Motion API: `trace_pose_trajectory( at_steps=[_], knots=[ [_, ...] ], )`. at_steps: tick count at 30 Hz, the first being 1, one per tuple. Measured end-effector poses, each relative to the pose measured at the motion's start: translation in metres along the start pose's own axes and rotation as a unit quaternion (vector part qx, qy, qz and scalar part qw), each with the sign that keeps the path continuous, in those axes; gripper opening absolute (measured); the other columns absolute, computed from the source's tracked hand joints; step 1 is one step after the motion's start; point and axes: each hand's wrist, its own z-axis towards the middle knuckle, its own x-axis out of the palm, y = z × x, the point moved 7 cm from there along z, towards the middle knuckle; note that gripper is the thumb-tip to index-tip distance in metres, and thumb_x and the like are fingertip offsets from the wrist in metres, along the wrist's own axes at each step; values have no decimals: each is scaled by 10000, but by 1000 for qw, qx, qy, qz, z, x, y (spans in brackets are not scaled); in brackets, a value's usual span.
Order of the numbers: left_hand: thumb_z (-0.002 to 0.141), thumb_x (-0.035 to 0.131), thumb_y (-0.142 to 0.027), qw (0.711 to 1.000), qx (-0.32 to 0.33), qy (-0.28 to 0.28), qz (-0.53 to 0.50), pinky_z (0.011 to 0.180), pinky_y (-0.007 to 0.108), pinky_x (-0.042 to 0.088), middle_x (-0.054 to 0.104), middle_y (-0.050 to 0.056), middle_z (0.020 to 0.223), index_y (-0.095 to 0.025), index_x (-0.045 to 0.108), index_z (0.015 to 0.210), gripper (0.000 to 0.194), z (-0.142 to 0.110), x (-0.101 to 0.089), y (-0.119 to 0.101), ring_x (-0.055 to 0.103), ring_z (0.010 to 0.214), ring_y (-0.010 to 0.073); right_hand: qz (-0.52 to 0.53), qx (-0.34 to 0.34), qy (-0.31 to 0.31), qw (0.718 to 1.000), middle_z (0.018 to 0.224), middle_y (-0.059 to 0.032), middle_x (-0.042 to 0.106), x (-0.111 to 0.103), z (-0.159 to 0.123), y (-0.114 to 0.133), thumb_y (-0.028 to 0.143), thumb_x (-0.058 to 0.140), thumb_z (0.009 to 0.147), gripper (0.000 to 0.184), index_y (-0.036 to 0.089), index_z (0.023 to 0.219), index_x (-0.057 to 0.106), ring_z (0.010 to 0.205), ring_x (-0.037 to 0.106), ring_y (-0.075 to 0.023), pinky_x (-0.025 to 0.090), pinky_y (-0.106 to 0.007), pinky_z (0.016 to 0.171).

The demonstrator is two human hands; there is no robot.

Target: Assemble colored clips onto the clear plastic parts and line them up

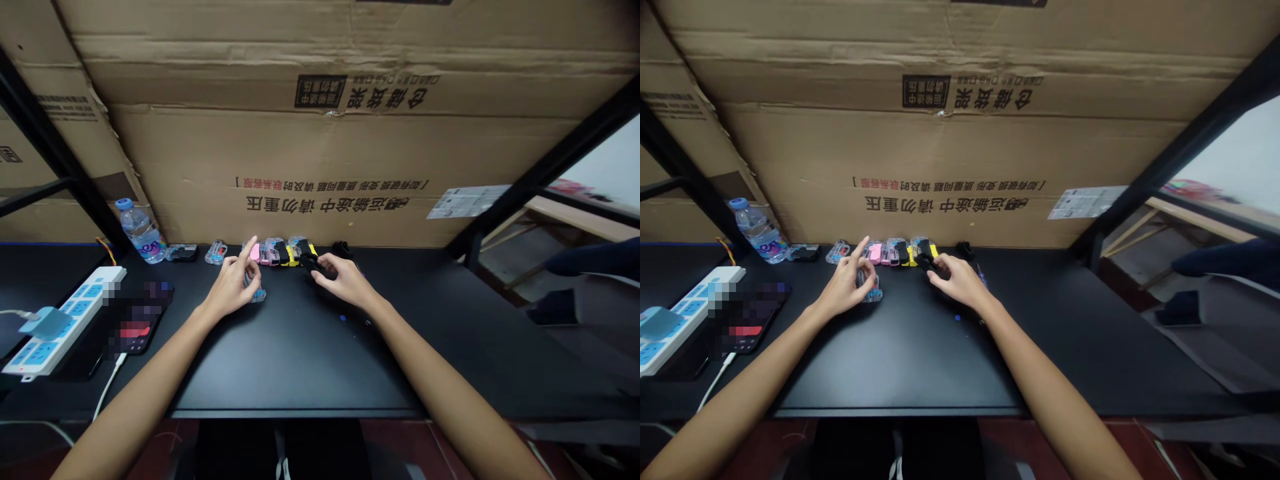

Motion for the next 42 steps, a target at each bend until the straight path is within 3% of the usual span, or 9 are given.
trace_pose_trajectory(
  at_steps=[10,36,42],
  knots=[
    [988,550,-164,1000,-14,7,9,1046,427,388,714,-30,923,-282,20,1719,911,1,-2,-1,669,881,186,9,-47,5,999,829,-34,646,3,0,8,421,661,943,205,218,954,631,725,582,-191,481,-335,705],
    [982,548,-142,1000,3,9,8,1041,425,392,690,-36,931,-300,22,1715,916,0,0,-2,674,875,173,6,-42,17,999,827,-33,654,3,0,6,432,656,946,217,216,965,654,727,592,-198,496,-338,712],
    [1010,544,-178,998,18,-57,-7,1026,428,424,683,-25,903,-261,-60,1710,928,2,-11,-11,667,839,171,5,-38,21,999,837,-39,662,4,1,5,434,655,944,221,215,969,657,724,594,-198,498,-339,707]
  ],
)
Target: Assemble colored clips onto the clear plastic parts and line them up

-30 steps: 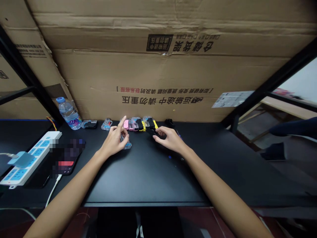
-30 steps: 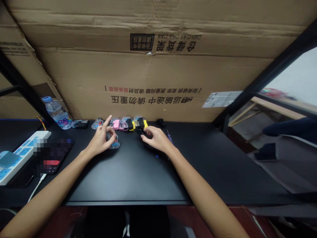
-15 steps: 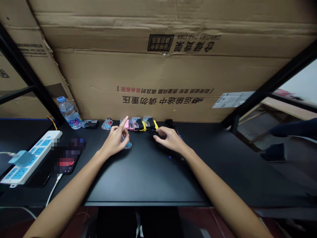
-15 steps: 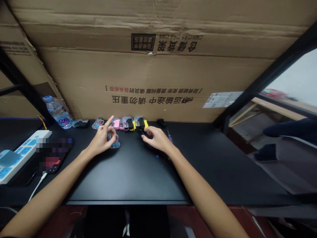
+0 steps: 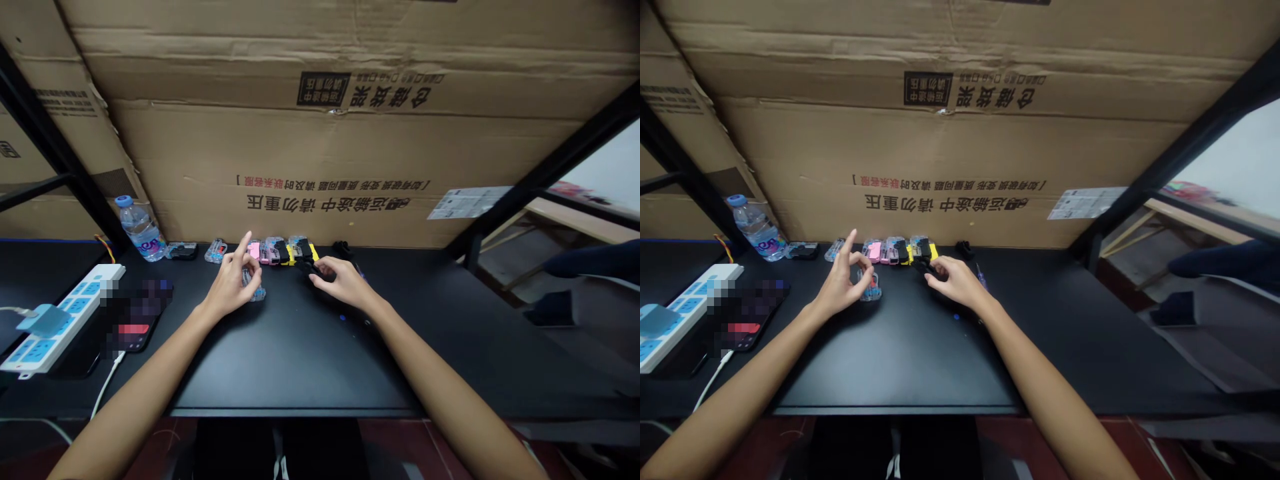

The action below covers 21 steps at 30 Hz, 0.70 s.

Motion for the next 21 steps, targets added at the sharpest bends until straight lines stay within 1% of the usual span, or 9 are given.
trace_pose_trajectory(
  at_steps=[3,6,9,11,13,15,16,18,21],
  knots=[
    [1012,543,-187,1000,-6,3,4,1013,427,429,686,-23,904,-248,-72,1712,934,1,1,1,662,821,167,-2,-2,2,1000,843,-38,669,1,0,-2,440,652,950,228,214,977,661,726,599,-197,500,-337,712],
    [1005,549,-193,1000,10,-4,3,997,417,437,689,-26,899,-240,-75,1713,945,1,0,1,661,802,163,-9,-1,4,1000,852,-42,675,1,-1,-5,448,645,957,236,214,987,663,742,613,-203,504,-335,721],
    [1004,546,-188,1000,2,-9,9,1008,410,433,697,-19,914,-234,-35,1719,923,0,-2,4,667,819,166,-30,10,4,999,874,-53,694,-2,-1,-10,432,657,943,226,213,993,674,775,634,-213,511,-333,729],
    [1004,545,-189,1000,-8,12,26,1020,407,427,712,-7,955,-255,62,1720,866,0,0,6,681,878,177,-56,27,-3,998,899,-60,714,-7,-1,-15,406,670,921,209,214,1000,686,800,649,-220,513,-331,740],
    [1005,553,-210,998,-16,36,57,1019,405,430,724,21,1026,-270,231,1689,758,0,1,9,685,978,206,-85,46,-8,995,918,-61,730,-15,-1,-22,380,684,890,195,215,995,692,818,663,-225,509,-329,748],
    [1007,567,-259,993,-26,55,105,1009,413,441,721,64,1102,-254,394,1619,636,0,1,13,670,1069,253,-105,67,4,992,915,-54,743,-23,-2,-28,363,698,857,185,220,973,690,819,678,-227,498,-324,742],
    [1006,576,-294,989,-33,65,131,1003,426,447,716,86,1134,-243,447,1585,595,0,1,16,660,1099,278,-113,79,18,990,901,-47,748,-27,-3,-31,356,705,842,176,224,956,688,809,684,-227,490,-319,731],
    [1003,595,-384,980,-49,85,175,995,460,456,704,121,1190,-232,488,1556,583,-1,1,22,645,1129,322,-125,111,54,984,859,-34,753,-32,-6,-37,347,716,816,154,233,915,684,771,690,-221,471,-306,691],
    [967,639,-574,972,-61,121,193,992,501,462,693,148,1275,-238,471,1572,713,-3,1,33,640,1164,362,-147,157,92,972,815,-28,759,-38,-10,-42,339,728,793,126,240,854,680,719,690,-216,438,-296,626]
  ],
)
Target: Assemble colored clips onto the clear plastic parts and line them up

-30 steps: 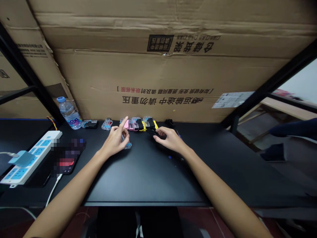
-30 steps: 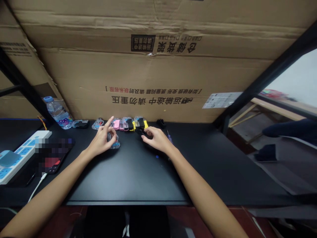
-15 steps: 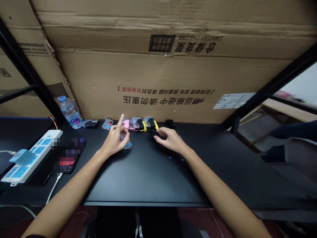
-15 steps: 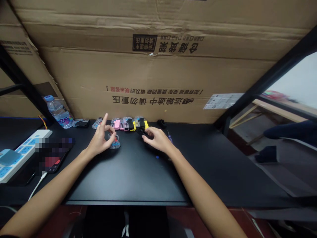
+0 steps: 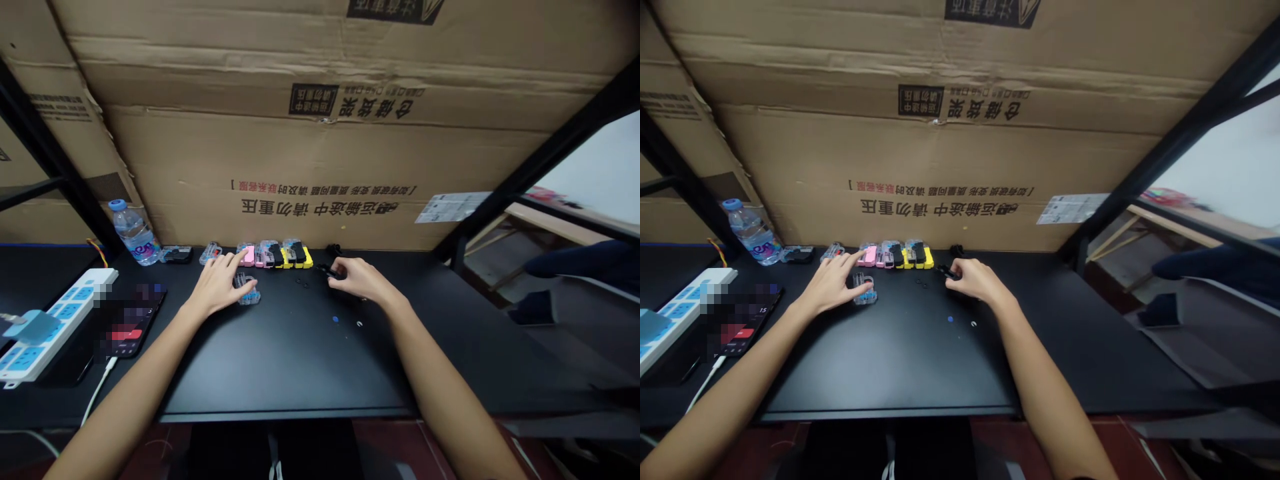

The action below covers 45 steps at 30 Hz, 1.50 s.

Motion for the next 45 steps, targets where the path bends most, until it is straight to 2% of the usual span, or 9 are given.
trace_pose_trajectory(
  at_steps=[6,11,15,22,29,34,37,41,45],
  knots=[
    [814,704,-798,996,29,70,-43,1042,517,440,692,157,1331,-256,475,1576,964,-4,6,12,648,1190,363,-2,15,27,1000,835,-39,791,2,0,3,359,785,769,141,247,826,721,755,735,-239,448,-302,609],
    [810,763,-726,988,45,114,-94,1087,521,401,663,133,1409,-308,399,1622,983,-6,15,6,651,1212,340,1,14,-1,1000,861,-62,803,-5,0,8,551,768,837,315,248,925,773,753,743,-250,457,-315,590],
    [841,756,-696,982,67,124,-127,1138,538,362,609,144,1492,-326,329,1660,995,-9,25,-8,590,1316,351,-23,7,-35,999,926,-73,816,-5,1,15,524,731,894,301,242,991,779,826,751,-267,454,-323,616],
    [816,772,-685,973,68,165,-147,1199,554,296,637,120,1352,-293,306,1676,1053,-11,36,-26,570,1287,346,-62,53,-2,997,1005,-76,809,14,5,10,476,668,943,290,216,1025,766,926,749,-261,458,-303,675],
    [832,775,-641,971,65,166,-161,1215,589,286,609,122,1370,-287,300,1664,1022,-11,37,-30,545,1307,356,-63,47,-64,995,1100,-100,789,-1,2,21,549,626,972,404,211,1164,739,1051,720,-285,507,-336,810],
    [784,845,-594,966,47,141,-213,1171,585,406,454,141,1499,-308,341,1619,1016,-8,37,-28,544,1331,375,-79,96,4,992,1019,-110,788,13,2,9,542,653,926,347,220,1012,747,916,735,-295,487,-333,727],
    [767,890,-472,956,51,131,-259,1164,546,463,393,124,1461,-301,452,1512,880,-7,37,-28,567,1312,343,-50,102,-57,992,955,-107,776,3,2,9,509,666,899,315,211,984,724,858,719,-284,473,-330,706],
    [775,887,-300,950,60,112,-284,1215,518,440,374,117,1445,-287,528,1402,723,-7,34,-33,527,1373,328,99,-10,-111,989,882,-69,755,-9,-4,42,457,612,923,272,201,976,688,791,682,-240,486,-322,716],
    [829,859,-309,938,81,120,-316,1187,494,459,525,110,1415,-272,535,1384,644,-6,32,-42,576,1325,307,202,-128,-22,971,991,-72,772,8,-14,87,426,599,936,263,201,1047,676,902,700,-255,524,-347,802]
  ],
)
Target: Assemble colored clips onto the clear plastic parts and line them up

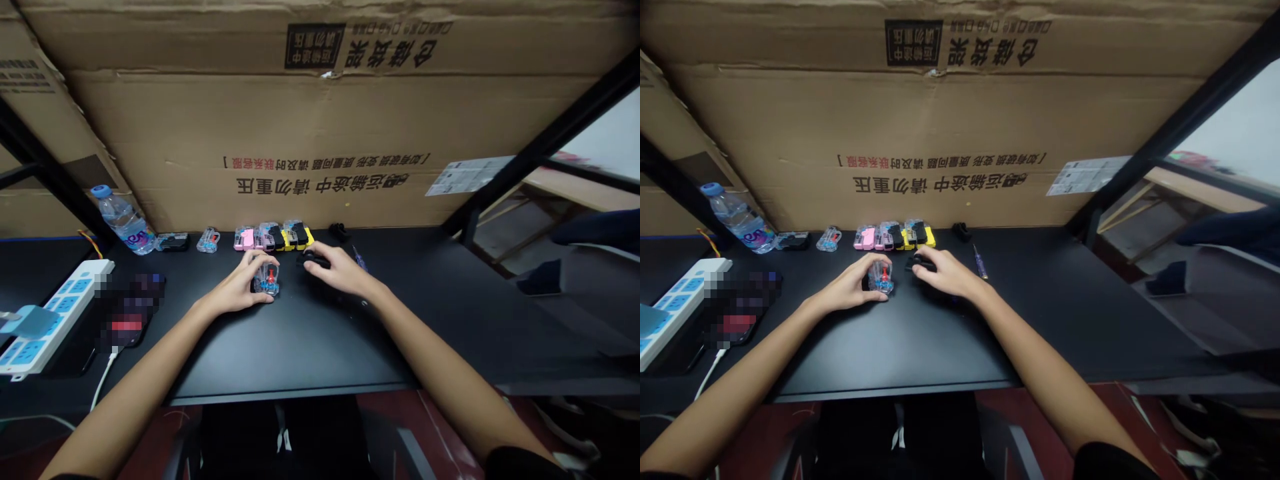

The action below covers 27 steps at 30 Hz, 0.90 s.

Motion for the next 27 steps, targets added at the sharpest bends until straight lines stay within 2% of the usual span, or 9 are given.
trace_pose_trajectory(
  at_steps=[2,4,8,11,16,27],
  knots=[
    [888,812,-342,1000,-1,13,-20,1112,457,511,615,89,1359,-267,532,1394,583,0,2,-1,645,1214,276,30,-14,64,997,981,-65,772,21,-3,7,409,595,954,246,201,1062,669,888,703,-245,531,-346,804],
    [934,766,-349,999,-10,11,-31,1069,430,532,655,81,1348,-260,531,1416,544,0,2,1,675,1160,261,45,-21,100,994,968,-56,772,37,-5,9,401,594,973,246,200,1095,666,848,702,-231,534,-342,797],
    [958,732,-300,1000,-8,-12,-19,1112,434,509,646,105,1428,-249,511,1482,571,0,1,2,666,1235,273,32,-22,109,993,1089,-81,782,51,-8,2,456,613,1004,334,204,1219,659,914,731,-250,544,-361,840],
    [968,713,-263,999,7,-32,0,1152,440,487,617,114,1486,-251,509,1494,565,0,0,2,645,1295,274,10,-31,122,992,1179,-99,777,57,-9,-1,507,611,1025,386,224,1283,652,1017,743,-277,548,-380,894],
    [974,721,-263,999,33,-41,12,1177,438,475,628,109,1481,-257,527,1480,543,-1,-1,3,623,1349,267,-32,-36,134,990,1214,-118,775,61,-10,0,513,597,1041,390,226,1301,649,1067,745,-310,550,-407,904],
    [968,741,-269,999,47,-5,-2,1175,485,485,629,124,1478,-287,521,1511,587,-1,6,2,612,1376,285,-14,-46,123,991,1258,-109,763,62,-10,8,500,602,1043,376,240,1312,640,1119,729,-307,537,-410,940]
  ],
)
